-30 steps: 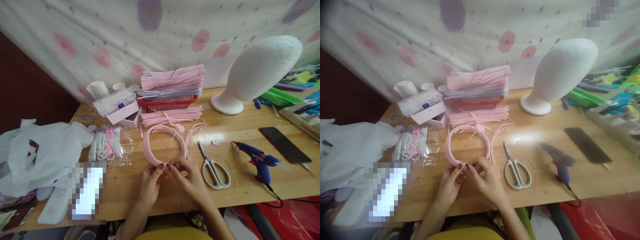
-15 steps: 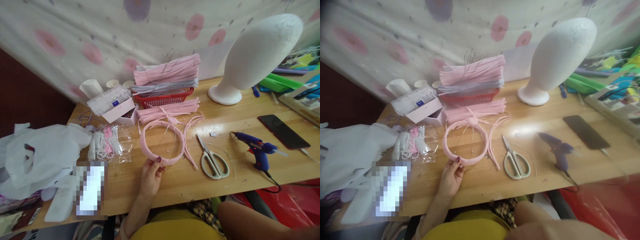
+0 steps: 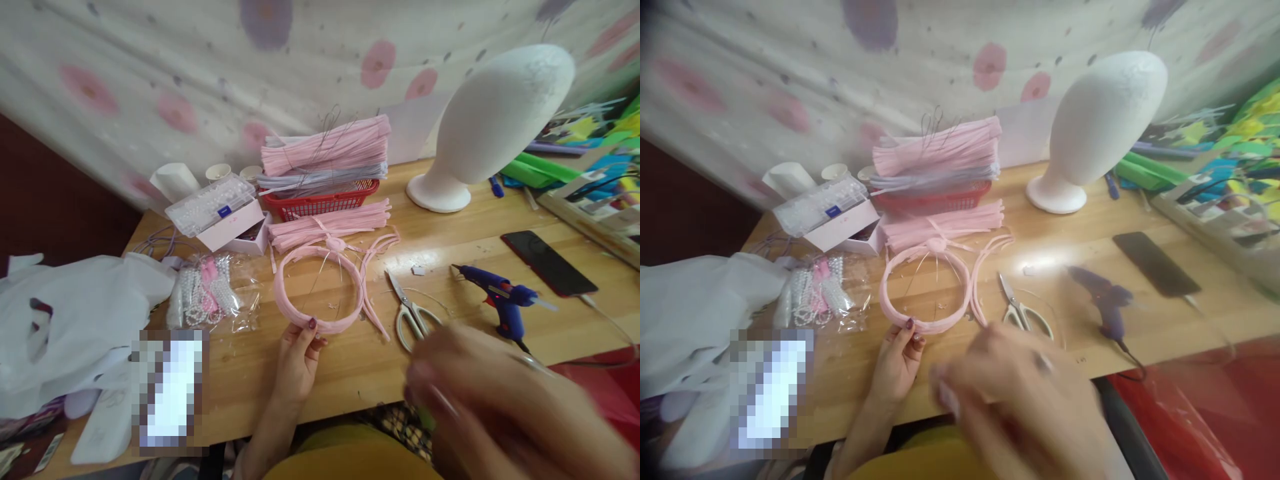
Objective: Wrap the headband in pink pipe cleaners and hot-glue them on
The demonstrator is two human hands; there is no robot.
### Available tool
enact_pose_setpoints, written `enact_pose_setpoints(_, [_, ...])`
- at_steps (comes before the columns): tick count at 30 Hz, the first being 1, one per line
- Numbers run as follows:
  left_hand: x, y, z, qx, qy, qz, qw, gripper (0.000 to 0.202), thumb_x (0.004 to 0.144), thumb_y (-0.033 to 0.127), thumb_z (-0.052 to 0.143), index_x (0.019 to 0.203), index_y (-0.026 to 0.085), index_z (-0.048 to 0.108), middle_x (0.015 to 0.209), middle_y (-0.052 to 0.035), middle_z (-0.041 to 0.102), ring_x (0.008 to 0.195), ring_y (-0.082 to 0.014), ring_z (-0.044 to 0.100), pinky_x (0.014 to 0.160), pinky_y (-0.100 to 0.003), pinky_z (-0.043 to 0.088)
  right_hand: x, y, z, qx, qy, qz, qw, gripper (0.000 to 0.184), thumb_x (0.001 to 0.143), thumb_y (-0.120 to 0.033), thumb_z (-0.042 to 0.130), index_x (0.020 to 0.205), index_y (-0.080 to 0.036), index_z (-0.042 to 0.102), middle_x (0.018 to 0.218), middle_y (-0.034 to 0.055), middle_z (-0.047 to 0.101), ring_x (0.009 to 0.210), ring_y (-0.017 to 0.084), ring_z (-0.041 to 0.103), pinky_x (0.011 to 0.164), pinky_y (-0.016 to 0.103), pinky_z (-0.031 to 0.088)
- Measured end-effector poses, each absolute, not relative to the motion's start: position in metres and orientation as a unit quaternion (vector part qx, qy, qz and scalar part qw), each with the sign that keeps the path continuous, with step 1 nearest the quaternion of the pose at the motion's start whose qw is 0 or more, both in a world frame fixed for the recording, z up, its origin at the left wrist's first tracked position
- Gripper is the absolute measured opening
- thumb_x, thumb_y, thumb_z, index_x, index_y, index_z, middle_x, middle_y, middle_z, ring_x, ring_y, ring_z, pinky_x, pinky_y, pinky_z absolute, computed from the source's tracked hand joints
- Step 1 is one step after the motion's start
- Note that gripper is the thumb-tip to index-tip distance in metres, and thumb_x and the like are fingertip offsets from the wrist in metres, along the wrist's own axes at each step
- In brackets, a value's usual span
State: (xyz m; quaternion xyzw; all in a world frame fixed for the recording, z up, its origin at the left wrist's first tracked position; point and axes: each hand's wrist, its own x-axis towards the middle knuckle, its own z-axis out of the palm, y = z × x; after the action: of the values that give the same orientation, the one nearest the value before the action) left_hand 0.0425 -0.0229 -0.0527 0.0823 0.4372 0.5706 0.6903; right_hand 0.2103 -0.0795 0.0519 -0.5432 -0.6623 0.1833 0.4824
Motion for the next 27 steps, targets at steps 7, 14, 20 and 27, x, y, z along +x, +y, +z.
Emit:
enact_pose_setpoints(7, [0.042, -0.025, -0.051, 0.107, 0.425, 0.548, 0.713, 0.032, 0.05, 0.03, 0.094, 0.071, 0.016, 0.075, 0.069, -0.0009, 0.076, 0.06, -0.0096, 0.068, 0.056, -0.016, 0.054, 0.187, -0.034, -0.016, -0.527, -0.701, 0.256, 0.406, 0.019, 0.096, -0.03, 0.056, 0.106, -0.02, 0.069, 0.059, -0.0026, 0.067, 0.046, 0.009, 0.058, 0.048, 0.019, 0.045])
enact_pose_setpoints(14, [0.043, -0.029, -0.053, 0.15, 0.42, 0.54, 0.714, 0.031, 0.055, 0.034, 0.092, 0.073, 0.016, 0.075, 0.07, -0.0023, 0.076, 0.06, -0.0115, 0.068, 0.055, -0.018, 0.055, 0.191, -0.035, -0.026, -0.503, -0.733, 0.218, 0.402, 0.019, 0.097, -0.022, 0.053, 0.098, -0.019, 0.072, 0.068, 0.0021, 0.073, 0.053, 0.012, 0.064, 0.054, 0.02, 0.044])
enact_pose_setpoints(20, [0.044, -0.027, -0.052, 0.14, 0.427, 0.54, 0.711, 0.031, 0.052, 0.033, 0.093, 0.071, 0.015, 0.075, 0.07, -0.0033, 0.077, 0.061, -0.012, 0.069, 0.055, -0.018, 0.055, 0.193, -0.038, -0.028, -0.51, -0.718, 0.206, 0.427, 0.014, 0.092, -0.014, 0.058, 0.096, -0.018, 0.071, 0.064, 0.0001, 0.069, 0.052, 0.01, 0.06, 0.054, 0.019, 0.043])
enact_pose_setpoints(27, [0.044, -0.027, -0.052, 0.113, 0.422, 0.534, 0.724, 0.03, 0.048, 0.029, 0.095, 0.068, 0.017, 0.076, 0.067, -0.0014, 0.077, 0.06, -0.0107, 0.07, 0.057, -0.015, 0.055, 0.193, -0.041, -0.027, -0.506, -0.704, 0.205, 0.454, 0.013, 0.093, -0.017, 0.058, 0.09, -0.017, 0.07, 0.057, -0.0026, 0.063, 0.045, 0.007, 0.053, 0.049, 0.018, 0.04])
